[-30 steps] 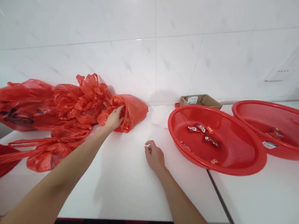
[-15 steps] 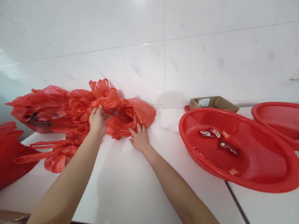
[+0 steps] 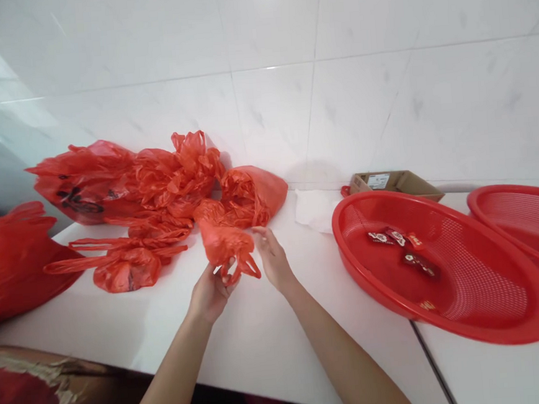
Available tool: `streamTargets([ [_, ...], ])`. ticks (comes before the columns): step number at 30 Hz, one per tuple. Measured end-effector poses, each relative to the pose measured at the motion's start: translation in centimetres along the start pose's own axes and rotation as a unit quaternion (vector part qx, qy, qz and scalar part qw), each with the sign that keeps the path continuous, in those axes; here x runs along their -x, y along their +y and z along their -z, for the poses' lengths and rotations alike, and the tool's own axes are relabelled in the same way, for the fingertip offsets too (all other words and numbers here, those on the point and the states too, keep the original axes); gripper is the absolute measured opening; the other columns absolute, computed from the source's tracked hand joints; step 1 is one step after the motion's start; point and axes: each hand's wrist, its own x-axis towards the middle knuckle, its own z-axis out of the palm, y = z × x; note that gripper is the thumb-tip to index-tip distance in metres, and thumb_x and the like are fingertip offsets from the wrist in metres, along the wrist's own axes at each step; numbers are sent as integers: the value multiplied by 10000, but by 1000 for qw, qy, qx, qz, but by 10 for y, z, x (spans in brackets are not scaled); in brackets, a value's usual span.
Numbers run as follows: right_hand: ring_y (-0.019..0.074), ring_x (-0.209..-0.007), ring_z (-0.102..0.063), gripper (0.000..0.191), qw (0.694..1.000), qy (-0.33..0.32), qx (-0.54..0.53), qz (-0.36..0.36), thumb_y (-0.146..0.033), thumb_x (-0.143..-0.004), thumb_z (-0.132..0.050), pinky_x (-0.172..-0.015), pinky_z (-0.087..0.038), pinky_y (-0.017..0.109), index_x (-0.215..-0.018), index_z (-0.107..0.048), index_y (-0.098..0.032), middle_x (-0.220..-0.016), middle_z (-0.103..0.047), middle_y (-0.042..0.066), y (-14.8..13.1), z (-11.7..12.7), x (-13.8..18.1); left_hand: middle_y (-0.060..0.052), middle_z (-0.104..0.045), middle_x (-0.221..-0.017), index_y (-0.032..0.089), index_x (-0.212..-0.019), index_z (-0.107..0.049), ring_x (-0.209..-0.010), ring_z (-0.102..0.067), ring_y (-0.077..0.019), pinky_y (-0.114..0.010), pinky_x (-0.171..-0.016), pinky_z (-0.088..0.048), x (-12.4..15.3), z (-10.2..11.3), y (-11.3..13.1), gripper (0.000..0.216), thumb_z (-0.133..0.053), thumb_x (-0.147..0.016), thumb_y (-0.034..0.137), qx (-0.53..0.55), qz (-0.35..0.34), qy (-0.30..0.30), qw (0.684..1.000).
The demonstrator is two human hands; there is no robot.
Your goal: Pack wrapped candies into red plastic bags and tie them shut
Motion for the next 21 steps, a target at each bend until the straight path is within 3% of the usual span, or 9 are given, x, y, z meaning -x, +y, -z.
streamTargets([
  [3,181,-918,-631,350,979,11,-192,-66,-473,-841,-588,-819,-513,306,-1063,-617,-203,-978,-679,44,-8,10,28,-38,-695,-882,186,-974,-646,-488,-567,-84,-318,-622,-575,18,4,-10,266,-693,-783,366,-27,11,-23,999],
  [7,130,-621,-554,265,946,80,-268,-161,-443,-777,-619,-578,-474,256,-817,-574,-184,-688,-586,-18,-11,33,39,-40,-696,-865,153,-900,-669,-699,-671,-161,-314,-680,-575,32,15,2,274,-759,-719,337,-35,-26,-5,999],
  [11,78,-533,-459,230,949,-3,-260,-177,-260,-664,-724,-486,-374,192,-684,-509,-179,-598,-505,-64,-20,57,57,14,-671,-753,175,-766,-609,-658,-650,-118,-288,-689,-578,36,35,26,107,-623,-830,259,4,-46,46,998],
  [15,70,-559,-492,188,933,-100,-275,-209,-295,-744,-699,-514,-378,176,-733,-553,-178,-656,-569,-50,-22,70,83,24,-609,-607,177,-678,-558,-492,-570,-70,-220,-608,-551,43,45,38,241,-524,-908,240,38,0,56,998],
  [17,89,-594,-541,215,919,-82,-304,-237,-371,-765,-703,-533,-416,189,-768,-598,-183,-701,-612,-30,-18,71,92,-2,-669,-713,190,-749,-611,-556,-614,-82,-219,-615,-552,49,42,36,232,-521,-926,310,49,6,44,998],
  [19,122,-683,-603,252,906,-35,-335,-258,-421,-766,-709,-585,-467,209,-844,-659,-187,-793,-665,1,-14,69,99,-40,-710,-1036,242,-963,-666,-794,-687,-140,-272,-702,-574,57,37,28,208,-547,-912,405,29,-16,4,999],
  [21,147,-762,-636,309,897,11,-353,-268,-443,-759,-721,-630,-497,222,-932,-695,-188,-877,-696,27,-13,63,105,-52,-602,-1322,312,-1185,-618,-1052,-653,-206,-337,-817,-564,65,30,14,350,-612,-866,456,-47,-50,-50,996],
])
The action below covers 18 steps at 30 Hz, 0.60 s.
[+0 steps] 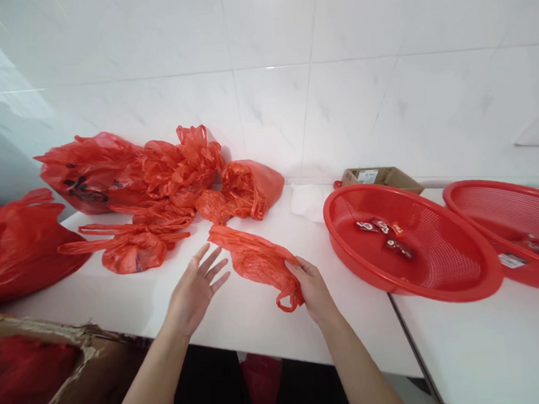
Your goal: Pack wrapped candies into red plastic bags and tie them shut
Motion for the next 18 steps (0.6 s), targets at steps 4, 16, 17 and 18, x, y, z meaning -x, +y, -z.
streamTargets([
  [4,191,-791,-663,373,1000,12,-4,6,-492,-775,-703,-656,-531,269,-974,-717,-177,-862,-714,53,11,-15,12,-97,-642,-1253,294,-1232,-597,-1091,-636,-238,-365,-865,-525,9,-17,-29,551,-790,-721,362,-117,14,-61,991],
  [16,55,-336,-282,399,981,107,-138,-79,-450,-725,-716,-350,-254,187,-577,-436,-206,-377,-323,-94,13,18,6,-35,-676,-674,168,-899,-696,-639,-659,-181,-294,-640,-538,-9,27,-4,244,-669,-825,399,30,102,29,994],
  [17,50,-332,-252,416,982,104,-139,-80,-452,-729,-711,-350,-235,186,-575,-411,-209,-373,-292,-104,13,20,7,0,-603,-563,173,-850,-682,-550,-618,-162,-288,-604,-532,-11,34,-4,222,-652,-840,393,32,102,56,993],
  [18,48,-330,-231,427,982,99,-137,-78,-457,-734,-705,-350,-222,188,-573,-393,-212,-371,-273,-109,12,21,7,34,-505,-473,177,-784,-659,-476,-564,-144,-281,-575,-525,-13,42,-4,215,-645,-847,382,26,94,77,992],
])
